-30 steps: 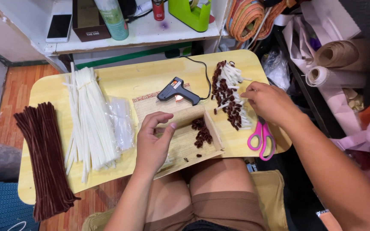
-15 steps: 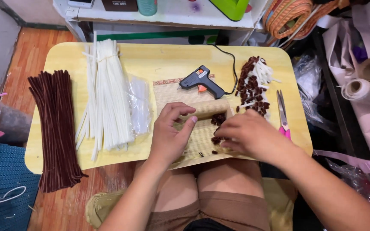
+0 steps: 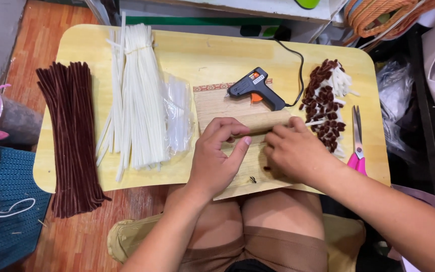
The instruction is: The person is crafting a decorative item by repeatedly applying hot glue to the end of a white stick and attaching a small brown piece. They use a hot glue gun and scissors while working at a low table.
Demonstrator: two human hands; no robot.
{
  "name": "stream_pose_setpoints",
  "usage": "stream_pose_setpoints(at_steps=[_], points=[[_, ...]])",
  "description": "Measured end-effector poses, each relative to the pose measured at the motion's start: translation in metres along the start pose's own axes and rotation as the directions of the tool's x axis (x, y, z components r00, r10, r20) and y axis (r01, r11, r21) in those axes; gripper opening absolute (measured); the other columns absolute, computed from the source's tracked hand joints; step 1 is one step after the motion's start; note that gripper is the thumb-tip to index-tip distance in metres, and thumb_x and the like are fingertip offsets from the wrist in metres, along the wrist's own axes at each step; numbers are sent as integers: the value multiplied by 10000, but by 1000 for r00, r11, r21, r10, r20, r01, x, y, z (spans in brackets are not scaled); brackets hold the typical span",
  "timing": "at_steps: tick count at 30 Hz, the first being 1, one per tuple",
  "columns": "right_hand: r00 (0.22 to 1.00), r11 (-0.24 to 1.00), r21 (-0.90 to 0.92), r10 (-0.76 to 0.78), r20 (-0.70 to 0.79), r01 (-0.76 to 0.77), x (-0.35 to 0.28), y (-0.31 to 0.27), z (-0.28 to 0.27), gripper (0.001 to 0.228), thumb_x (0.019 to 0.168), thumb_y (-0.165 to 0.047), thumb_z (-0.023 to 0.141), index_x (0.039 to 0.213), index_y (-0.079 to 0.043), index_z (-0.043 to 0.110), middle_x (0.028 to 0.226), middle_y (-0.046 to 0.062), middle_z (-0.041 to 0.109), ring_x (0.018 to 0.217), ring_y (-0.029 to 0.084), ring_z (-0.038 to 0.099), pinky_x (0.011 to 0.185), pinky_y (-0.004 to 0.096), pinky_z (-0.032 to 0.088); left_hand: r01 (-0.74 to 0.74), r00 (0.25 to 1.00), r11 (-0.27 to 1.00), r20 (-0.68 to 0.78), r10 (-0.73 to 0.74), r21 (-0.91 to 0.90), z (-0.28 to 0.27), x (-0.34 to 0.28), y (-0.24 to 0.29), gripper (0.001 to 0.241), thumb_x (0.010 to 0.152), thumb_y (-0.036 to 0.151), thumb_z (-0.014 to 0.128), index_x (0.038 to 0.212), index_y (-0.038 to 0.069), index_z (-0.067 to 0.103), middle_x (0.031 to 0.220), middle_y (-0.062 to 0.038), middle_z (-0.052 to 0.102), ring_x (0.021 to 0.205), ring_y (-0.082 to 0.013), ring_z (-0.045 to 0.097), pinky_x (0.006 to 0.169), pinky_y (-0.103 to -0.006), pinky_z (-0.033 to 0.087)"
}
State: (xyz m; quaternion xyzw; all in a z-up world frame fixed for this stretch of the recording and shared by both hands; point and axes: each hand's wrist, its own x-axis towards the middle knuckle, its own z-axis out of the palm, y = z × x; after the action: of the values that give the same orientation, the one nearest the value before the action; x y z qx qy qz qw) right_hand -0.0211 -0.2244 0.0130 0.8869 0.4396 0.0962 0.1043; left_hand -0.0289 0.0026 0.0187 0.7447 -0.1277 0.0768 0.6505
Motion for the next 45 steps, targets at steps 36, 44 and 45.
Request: stream_pose_setpoints(at_steps=[36, 44, 45], points=[[527, -251, 913, 754, 393, -322, 4, -41, -30, 212, 845, -81, 796, 1052, -37, 811, 779, 31, 732, 748, 96, 626, 726, 264, 545, -322, 946, 936, 64, 316, 144, 2, 9, -11, 233, 845, 44, 782, 1024, 187, 820, 946, -30, 725, 867, -226, 756, 791, -344, 641], [530, -325, 908, 738, 418, -264, 9, -50, -30, 207, 831, -52, 818, 1033, -20, 787, 785, 35, 749, 702, 59, 615, 688, 221, 525, -434, 900, 882, 50, 432, 182, 7, 6, -25, 171, 831, 46, 800, 913, 195, 816, 874, 10, 730, 810, -185, 741, 762, -301, 623], [524, -339, 908, 742, 418, -245, 9, -50, -28, 221, 827, -46, 824, 1041, -18, 774, 791, 34, 748, 698, 51, 610, 685, 211, 518, -443, 896, 879, 45, 442, 179, 8, 7, -26, 159, 825, 49, 807, 899, 190, 817, 861, 12, 731, 799, -180, 739, 755, -296, 622]])
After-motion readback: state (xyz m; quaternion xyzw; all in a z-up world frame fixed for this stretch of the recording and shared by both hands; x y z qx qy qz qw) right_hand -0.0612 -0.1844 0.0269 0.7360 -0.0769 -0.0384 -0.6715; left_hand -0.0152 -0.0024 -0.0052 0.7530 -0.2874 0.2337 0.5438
